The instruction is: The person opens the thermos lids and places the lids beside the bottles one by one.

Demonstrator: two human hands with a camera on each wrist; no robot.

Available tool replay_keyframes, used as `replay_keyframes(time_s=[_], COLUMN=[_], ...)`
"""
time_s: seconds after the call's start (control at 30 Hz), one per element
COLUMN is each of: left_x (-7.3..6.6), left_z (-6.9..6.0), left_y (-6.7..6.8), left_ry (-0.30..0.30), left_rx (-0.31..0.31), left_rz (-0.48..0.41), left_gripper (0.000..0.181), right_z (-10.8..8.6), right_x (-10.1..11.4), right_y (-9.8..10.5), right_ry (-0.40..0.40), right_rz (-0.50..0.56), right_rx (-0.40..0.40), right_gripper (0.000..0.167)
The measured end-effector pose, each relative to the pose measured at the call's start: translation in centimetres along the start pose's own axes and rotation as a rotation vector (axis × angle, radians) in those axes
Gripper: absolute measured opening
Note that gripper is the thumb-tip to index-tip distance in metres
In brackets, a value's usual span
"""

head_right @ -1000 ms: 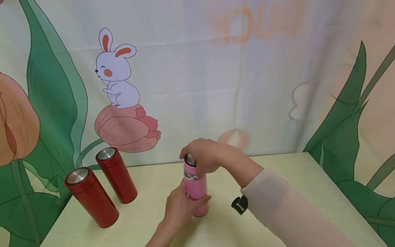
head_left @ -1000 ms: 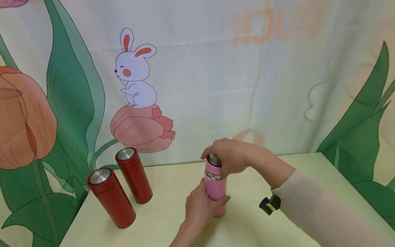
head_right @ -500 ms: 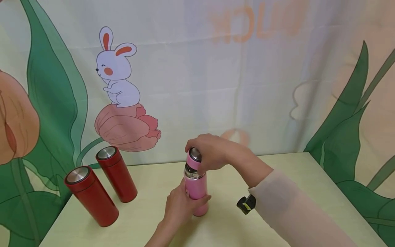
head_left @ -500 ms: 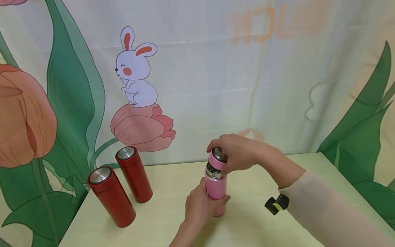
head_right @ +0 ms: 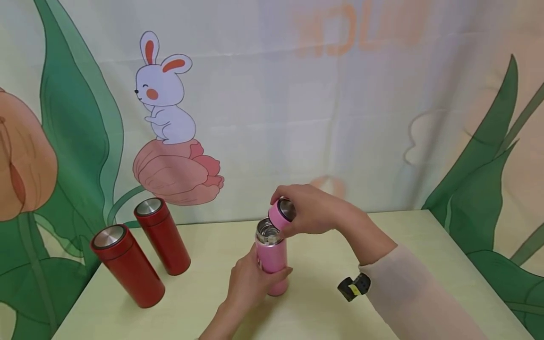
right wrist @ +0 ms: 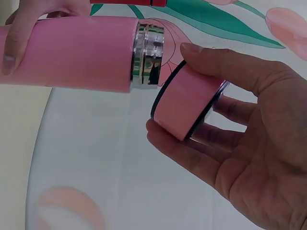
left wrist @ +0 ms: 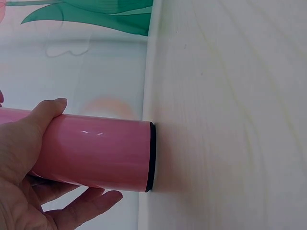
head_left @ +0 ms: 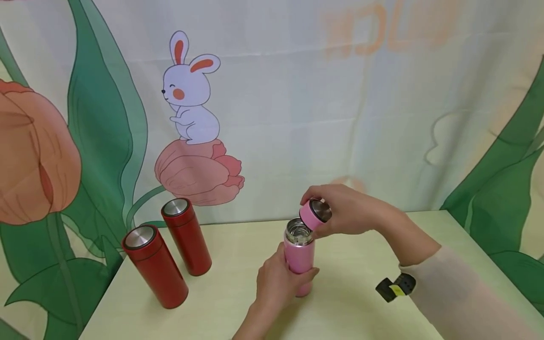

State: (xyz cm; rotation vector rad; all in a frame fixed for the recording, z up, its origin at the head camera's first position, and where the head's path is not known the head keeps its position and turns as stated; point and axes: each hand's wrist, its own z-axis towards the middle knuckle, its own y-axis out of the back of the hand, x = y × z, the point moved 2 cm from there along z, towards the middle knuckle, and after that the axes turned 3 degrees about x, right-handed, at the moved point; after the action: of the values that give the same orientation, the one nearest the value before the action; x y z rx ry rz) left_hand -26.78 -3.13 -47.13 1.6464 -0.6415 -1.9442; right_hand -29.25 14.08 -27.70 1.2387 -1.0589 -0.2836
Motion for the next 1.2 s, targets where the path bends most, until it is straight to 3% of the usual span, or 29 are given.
replay_keyframes(time_s=[0.3,0.63,1.2], left_x=[-0.3,-0.2,0.0], left_z=[0.0,-0.1,-0.2], left_y=[0.2,0.2,0.1], left_ry=[-0.011,-0.012,-0.018], left_rx=[-0.020,-0.018,-0.027], left_rz=[0.006,-0.003,0.010], left_gripper=[0.068,0.067,0.068], right_z=[-0.9,-1.5,-2.0], right_x=[-2.0,-4.0,-6.2], right_y=[-0.7,-1.9,-4.4], right_ry=[-0.022,0.039,0.034], right_rz=[0.092,0.250,0.362], right_rx=[-0.052,-0.094,-0.136], right_gripper=[0.056,0.055,0.057])
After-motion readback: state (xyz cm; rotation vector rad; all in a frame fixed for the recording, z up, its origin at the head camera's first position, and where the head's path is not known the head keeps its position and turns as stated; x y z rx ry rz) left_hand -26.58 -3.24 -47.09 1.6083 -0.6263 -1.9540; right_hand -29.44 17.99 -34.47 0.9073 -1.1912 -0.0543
